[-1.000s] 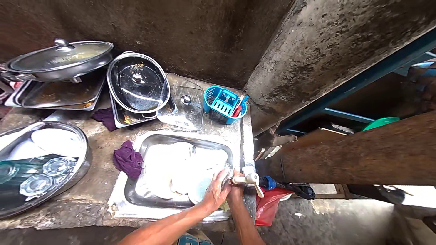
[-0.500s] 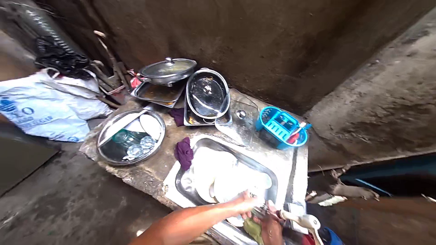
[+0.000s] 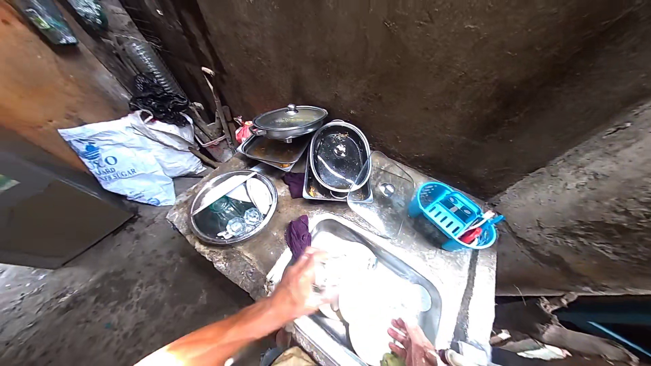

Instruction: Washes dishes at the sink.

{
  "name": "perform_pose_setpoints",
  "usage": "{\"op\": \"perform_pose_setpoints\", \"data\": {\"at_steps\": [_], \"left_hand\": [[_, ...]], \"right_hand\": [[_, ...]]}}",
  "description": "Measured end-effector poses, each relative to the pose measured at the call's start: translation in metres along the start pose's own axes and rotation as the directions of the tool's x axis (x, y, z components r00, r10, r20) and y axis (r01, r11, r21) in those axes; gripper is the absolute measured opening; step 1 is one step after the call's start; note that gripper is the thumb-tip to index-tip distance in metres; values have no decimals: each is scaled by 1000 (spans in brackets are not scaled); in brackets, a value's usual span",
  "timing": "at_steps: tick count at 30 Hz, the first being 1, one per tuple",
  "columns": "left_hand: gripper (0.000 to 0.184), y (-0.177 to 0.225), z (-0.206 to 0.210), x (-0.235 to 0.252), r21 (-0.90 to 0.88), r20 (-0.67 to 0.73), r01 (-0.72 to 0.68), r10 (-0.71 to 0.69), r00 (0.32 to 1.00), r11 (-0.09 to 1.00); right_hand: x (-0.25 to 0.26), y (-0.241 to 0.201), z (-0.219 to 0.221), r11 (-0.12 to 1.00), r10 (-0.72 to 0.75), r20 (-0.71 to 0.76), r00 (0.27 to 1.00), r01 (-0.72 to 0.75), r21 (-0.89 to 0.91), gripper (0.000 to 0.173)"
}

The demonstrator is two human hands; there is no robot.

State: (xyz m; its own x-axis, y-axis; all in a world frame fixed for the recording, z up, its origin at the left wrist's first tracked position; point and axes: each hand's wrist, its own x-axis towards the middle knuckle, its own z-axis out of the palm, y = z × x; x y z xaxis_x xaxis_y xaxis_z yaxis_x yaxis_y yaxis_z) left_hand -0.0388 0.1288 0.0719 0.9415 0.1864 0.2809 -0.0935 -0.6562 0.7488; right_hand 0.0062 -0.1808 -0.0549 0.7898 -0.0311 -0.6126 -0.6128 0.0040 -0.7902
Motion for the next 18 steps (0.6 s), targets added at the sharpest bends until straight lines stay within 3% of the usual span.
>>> {"op": "perform_pose_setpoints", "data": {"at_steps": [4, 7, 13, 18], "left_hand": [[68, -37, -118, -23, 399, -246, 152, -54, 968, 904], [69, -72, -171, -46, 558, -345, 263, -69, 936, 787], [58, -137, -185, -61, 710, -360, 271, 3, 933, 650], [57, -148, -185, -48, 703, -245, 265, -126, 961, 660]], "right_hand": [[2, 14, -6, 1000, -11, 25, 1000, 11, -19, 37], [5, 19, -9, 999, -39, 62, 997, 40, -14, 33], [8, 12, 3, 992, 47, 23, 999, -44, -118, 30], [5, 16, -1, 996, 14, 29, 999, -12, -91, 28]]}}
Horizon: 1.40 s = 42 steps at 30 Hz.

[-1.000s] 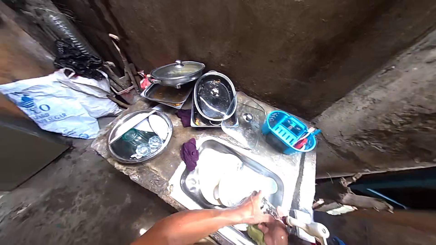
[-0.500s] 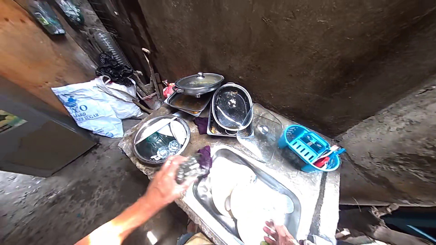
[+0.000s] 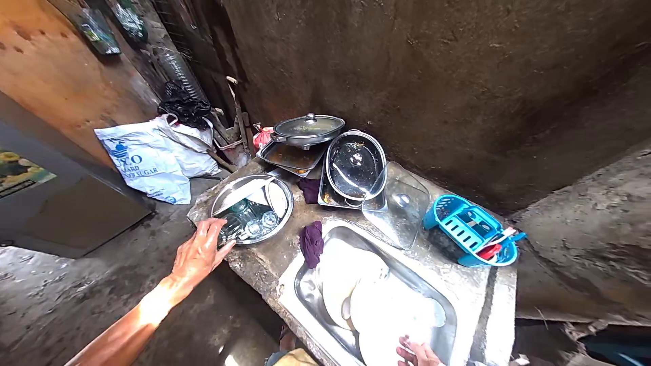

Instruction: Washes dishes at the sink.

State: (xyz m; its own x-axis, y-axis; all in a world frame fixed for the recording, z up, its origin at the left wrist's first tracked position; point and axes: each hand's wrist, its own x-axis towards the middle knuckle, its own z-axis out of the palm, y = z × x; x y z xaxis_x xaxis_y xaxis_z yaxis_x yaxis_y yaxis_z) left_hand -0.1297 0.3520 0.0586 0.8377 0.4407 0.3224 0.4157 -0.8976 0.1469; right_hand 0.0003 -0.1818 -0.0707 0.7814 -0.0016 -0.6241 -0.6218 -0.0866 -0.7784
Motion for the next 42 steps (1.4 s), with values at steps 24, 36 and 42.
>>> {"op": "perform_pose_setpoints", "data": {"at_steps": [24, 36, 42], "left_hand": [[76, -10, 12, 79, 173, 609, 135, -213, 764, 976], [61, 19, 1, 54, 65, 419, -63, 30, 907, 996], [47, 111, -12, 17, -366, 356, -237, 371, 858, 900]], "right_hand": [[16, 5, -3, 995, 79, -72, 994, -75, 68, 26], [61, -9, -21, 563, -509, -81, 857, 261, -784, 48], [70, -29, -14, 418, -79, -81, 994, -41, -907, 35]]}}
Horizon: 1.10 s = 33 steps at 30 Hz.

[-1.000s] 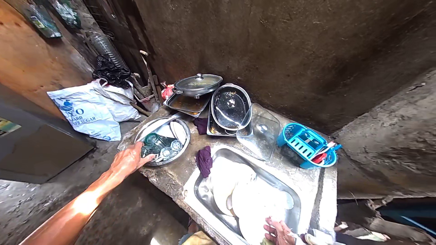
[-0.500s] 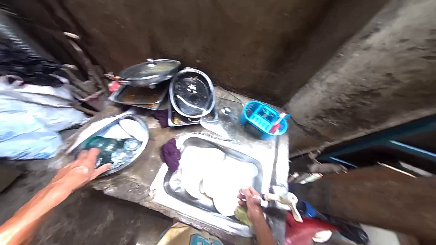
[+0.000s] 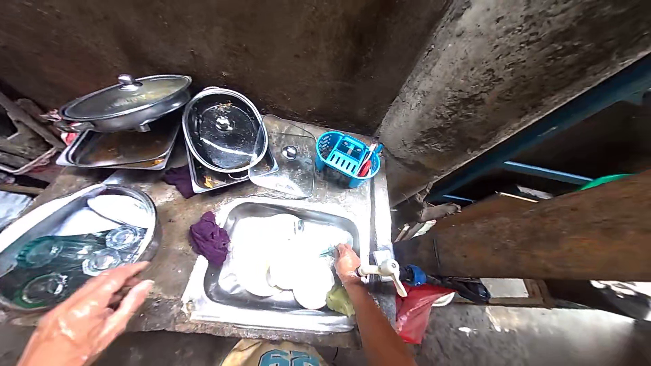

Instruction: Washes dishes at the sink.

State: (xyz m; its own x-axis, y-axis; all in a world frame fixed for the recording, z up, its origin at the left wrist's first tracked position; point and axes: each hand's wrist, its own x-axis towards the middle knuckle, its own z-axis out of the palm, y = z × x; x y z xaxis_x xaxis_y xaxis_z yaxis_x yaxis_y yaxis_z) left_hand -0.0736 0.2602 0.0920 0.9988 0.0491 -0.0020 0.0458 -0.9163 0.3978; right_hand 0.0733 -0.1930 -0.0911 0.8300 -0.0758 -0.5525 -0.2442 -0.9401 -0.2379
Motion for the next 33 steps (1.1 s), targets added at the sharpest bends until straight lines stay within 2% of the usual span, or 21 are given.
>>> {"op": "perform_pose_setpoints", "data": {"at_steps": [3, 6, 8, 11, 13, 16, 19, 21, 23, 25, 27, 29, 30, 32, 33], "left_hand": [[41, 30, 38, 7, -153, -31, -161, 158, 987, 975], [37, 63, 84, 21, -319, -139, -264, 231, 963, 910], [34, 90, 116, 33, -436, -145, -303, 266, 953, 847], [30, 131, 161, 55, -624, 19, -243, 325, 946, 743], [30, 154, 190, 72, -723, 146, -175, 396, 907, 668], [34, 186, 225, 92, -790, 307, -40, 452, 838, 612], [38, 206, 252, 104, -810, 354, -7, 499, 791, 587], [42, 217, 270, 108, -828, 362, 4, 529, 767, 560], [46, 227, 286, 106, -851, 426, 162, 474, 771, 500], [53, 236, 299, 100, -816, 566, 456, 335, 753, 354], [59, 245, 304, 94, -690, 718, 710, 262, 645, 144], [64, 252, 305, 91, -557, 785, 830, 326, 526, 3], [67, 255, 303, 90, -503, 806, 864, 351, 476, -18], [68, 261, 296, 89, -425, 854, 905, 331, 400, 3], [65, 263, 295, 89, -430, 864, 903, 303, 402, 26]], "right_hand": [[-19, 7, 8, 1000, -17, -26, 1000, 17, -11, 34], [-52, 20, 25, 998, -66, -208, 976, 67, -4, 32], [-80, 19, 14, 998, -60, -143, 988, 54, -43, 36], [-107, 21, 3, 989, -113, -56, 992, 107, -100, 38], [-113, 25, -2, 983, -142, -30, 989, 138, -122, 38], [-118, 29, -7, 983, -125, -2, 992, 124, -137, 41], [-127, 33, -5, 959, -271, -97, 958, 260, -115, 32], [-125, 37, -11, 939, -342, -104, 934, 342, -17, 29], [-115, 46, -18, 906, -347, -107, 932, 362, 219, 36], [-102, 49, -24, 825, -219, -69, 973, 222, 520, 41], [-87, 48, -21, 701, -66, -42, 997, 76, 709, 34], [-72, 51, -13, 664, -22, -120, 993, 104, 740, 27], [-67, 49, -12, 690, -11, -182, 983, 139, 710, 29], [-56, 40, -10, 715, 70, -299, 952, 161, 680, 31], [-52, 37, -11, 698, 125, -320, 939, 146, 701, 31]]}}
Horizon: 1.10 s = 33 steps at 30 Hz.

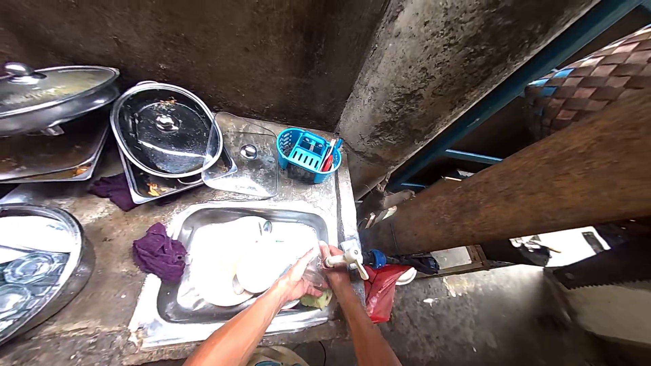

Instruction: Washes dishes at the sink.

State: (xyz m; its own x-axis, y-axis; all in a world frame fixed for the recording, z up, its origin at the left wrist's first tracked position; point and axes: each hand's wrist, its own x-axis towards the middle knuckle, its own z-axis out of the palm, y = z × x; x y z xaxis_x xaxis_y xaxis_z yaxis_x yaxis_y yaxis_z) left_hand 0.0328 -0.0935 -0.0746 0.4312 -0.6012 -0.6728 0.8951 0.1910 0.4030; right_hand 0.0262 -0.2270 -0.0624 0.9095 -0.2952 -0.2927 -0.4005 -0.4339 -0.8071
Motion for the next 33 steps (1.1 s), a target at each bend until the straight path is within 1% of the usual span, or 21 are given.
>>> {"op": "perform_pose_setpoints", "data": {"at_steps": [1, 3, 5, 6, 7, 9, 10, 11, 12, 14, 16, 17, 18, 19, 21, 23, 25, 26, 28, 30, 33], "left_hand": [[60, 0, 2, 0, 56, -41, -38, 41, 998, 998], [48, -1, 10, -4, 356, -132, -246, 309, 942, 902], [56, -4, 18, -11, 800, -58, -325, 603, 796, 505], [53, -8, 21, -13, 909, 28, -315, 713, 701, 273], [48, -15, 20, -13, 947, 138, -315, 797, 588, 68], [39, -27, 8, -3, 904, 391, -298, 875, 285, -307], [37, -27, 0, 1, 876, 444, -302, 872, 205, -375], [36, -26, -6, 2, 880, 419, -338, 882, 215, -335], [36, -23, -10, 0, 901, 322, -385, 900, 292, -198], [34, -13, -12, -1, 868, -7, -424, 860, 510, 259], [37, -2, -12, 4, 593, -332, -335, 602, 727, 732], [44, 2, -13, 4, 409, -383, -244, 408, 829, 879], [52, 5, -16, 2, 282, -345, -144, 240, 907, 949], [59, 8, -18, -1, 214, -268, -62, 120, 956, 975], [73, 10, -17, -3, 198, -131, -19, 46, 990, 980], [70, 7, -12, 2, 194, -126, -134, 160, 979, 972], [56, -3, -12, 14, 118, -191, -331, 349, 917, 936], [49, -6, -12, 18, 58, -226, -422, 423, 877, 905], [40, -9, -11, 20, 23, -285, -487, 473, 834, 873], [32, -7, -13, 19, 165, -295, -488, 515, 805, 857], [24, 3, -20, 17, 235, -275, -451, 504, 819, 861]], "right_hand": [[2, -2, 1, 999, 28, -38, 999, -27, 40, 30], [4, -5, 0, 990, 76, -79, 994, -65, 128, 28], [1, -3, 0, 962, 88, -69, 994, -67, 264, 28], [-2, 0, -1, 928, 87, -45, 995, -65, 367, 26], [-5, 1, -1, 887, 109, -12, 994, -92, 452, 25], [-14, -3, -2, 829, 197, 50, 979, -193, 525, 23], [-15, -7, -3, 809, 253, 79, 964, -255, 530, 23], [-15, -9, -4, 803, 298, 110, 948, -311, 508, 22], [-17, -9, -4, 807, 328, 148, 933, -358, 470, 19], [-23, -4, -5, 838, 294, 256, 921, -377, 395, 13], [-25, -5, -4, 938, 158, 270, 950, -230, 259, 23], [-25, -4, -3, 984, 108, 221, 969, -137, 118, 28], [-24, -1, -2, 997, 77, 180, 981, -73, -28, 34], [-24, 1, 0, 994, 43, 131, 990, -29, -103, 38], [-27, 7, 8, 996, -28, -18, 999, 27, -91, 41], [-29, 13, 19, 992, -63, -124, 990, 76, 101, 52], [-36, 15, 24, 967, -50, -72, 996, 66, 246, 87], [-39, 12, 25, 965, -54, -27, 998, 59, 255, 96], [-45, 12, 24, 978, -62, 11, 998, 58, 201, 95], [-46, 18, 19, 991, -86, -3, 996, 86, 104, 90], [-42, 21, 11, 991, -40, -39, 998, 34, -129, 89]]}}
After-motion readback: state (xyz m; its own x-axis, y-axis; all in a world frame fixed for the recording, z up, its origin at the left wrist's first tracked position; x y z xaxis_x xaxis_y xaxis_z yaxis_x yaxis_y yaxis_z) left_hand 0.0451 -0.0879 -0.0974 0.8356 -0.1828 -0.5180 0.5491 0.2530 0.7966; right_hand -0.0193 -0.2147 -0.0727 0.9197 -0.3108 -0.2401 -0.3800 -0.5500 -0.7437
